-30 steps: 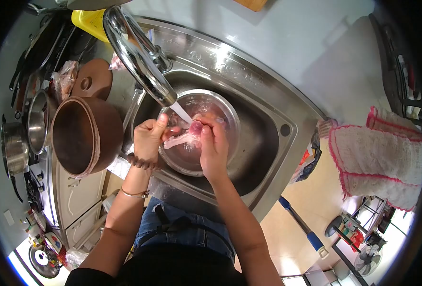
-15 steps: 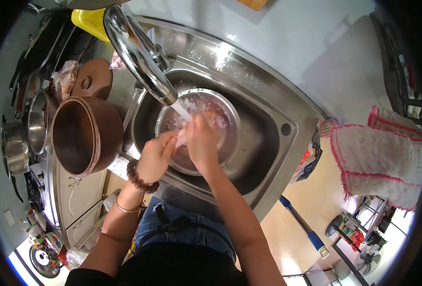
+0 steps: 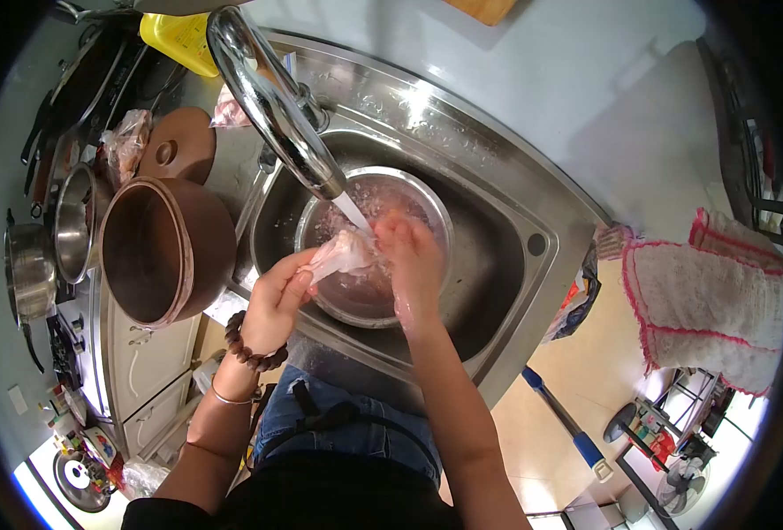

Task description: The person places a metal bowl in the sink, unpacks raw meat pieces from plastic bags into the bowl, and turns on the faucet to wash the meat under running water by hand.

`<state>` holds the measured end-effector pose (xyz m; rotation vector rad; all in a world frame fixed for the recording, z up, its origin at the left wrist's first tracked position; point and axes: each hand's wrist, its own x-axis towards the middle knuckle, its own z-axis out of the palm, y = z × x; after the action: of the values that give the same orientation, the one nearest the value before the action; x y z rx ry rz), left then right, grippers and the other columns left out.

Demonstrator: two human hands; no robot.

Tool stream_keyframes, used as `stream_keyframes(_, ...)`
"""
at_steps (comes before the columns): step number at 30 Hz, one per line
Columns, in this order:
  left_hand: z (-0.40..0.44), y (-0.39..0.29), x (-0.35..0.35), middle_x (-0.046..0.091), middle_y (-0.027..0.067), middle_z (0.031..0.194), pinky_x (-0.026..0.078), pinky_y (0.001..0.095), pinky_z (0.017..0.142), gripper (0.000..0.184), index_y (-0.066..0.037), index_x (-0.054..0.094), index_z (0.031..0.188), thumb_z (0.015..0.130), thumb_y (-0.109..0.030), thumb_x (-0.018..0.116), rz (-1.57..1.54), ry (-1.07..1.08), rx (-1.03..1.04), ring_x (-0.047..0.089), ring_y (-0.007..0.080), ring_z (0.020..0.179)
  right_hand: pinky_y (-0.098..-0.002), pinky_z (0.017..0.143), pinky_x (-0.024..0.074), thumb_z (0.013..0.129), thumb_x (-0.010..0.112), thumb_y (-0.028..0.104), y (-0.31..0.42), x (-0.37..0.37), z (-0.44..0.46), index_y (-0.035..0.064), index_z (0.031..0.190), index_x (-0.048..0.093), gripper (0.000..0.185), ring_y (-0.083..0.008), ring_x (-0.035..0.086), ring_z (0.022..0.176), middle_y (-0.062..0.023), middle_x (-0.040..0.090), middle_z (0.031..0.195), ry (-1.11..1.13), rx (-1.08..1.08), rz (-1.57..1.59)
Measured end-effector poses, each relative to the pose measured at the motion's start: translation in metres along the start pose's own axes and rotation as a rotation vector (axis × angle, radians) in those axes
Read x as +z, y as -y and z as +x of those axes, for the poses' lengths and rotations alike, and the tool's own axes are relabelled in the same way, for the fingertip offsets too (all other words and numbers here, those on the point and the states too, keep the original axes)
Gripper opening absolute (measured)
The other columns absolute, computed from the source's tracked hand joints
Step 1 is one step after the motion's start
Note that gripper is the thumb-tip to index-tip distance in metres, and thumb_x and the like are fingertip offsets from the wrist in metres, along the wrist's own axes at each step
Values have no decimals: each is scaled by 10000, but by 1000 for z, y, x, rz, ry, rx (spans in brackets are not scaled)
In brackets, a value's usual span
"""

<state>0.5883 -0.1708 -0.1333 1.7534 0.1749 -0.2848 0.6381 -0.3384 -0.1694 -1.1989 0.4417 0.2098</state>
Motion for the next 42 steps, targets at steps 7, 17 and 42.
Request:
stream_keyframes(7, -5, -8, -2, 560, 32, 762, 423, 213, 629, 273, 29, 500, 1151, 904, -72, 443, -50, 13, -1, 495, 84, 679, -204, 691, 410, 747, 638, -31, 15, 6, -29, 0, 1075, 554, 340, -85, 498, 754, -47, 539, 1035, 209, -472, -441)
stream_keyframes(17, 3, 14, 5, 475, 17, 733, 313, 172, 531, 320, 36, 452, 1196, 924, -131, 434, -944, 178, -286, 374, 60, 609, -191, 465, 437, 786, 592, -3, 23, 26, -25, -20, 854, 629, 79, -105, 508, 526, -56, 569, 757, 143, -306, -223)
stream_keyframes(42, 7, 13, 7, 441, 1, 686, 281, 174, 491, 329, 39, 447, 1191, 925, -156, 443, -924, 150, -281, 346, 54, 571, -166, 502, 370, 837, 585, 66, 5, 1, -16, -5, 931, 620, 123, -36, 471, 595, -18, 596, 770, 63, -157, -132)
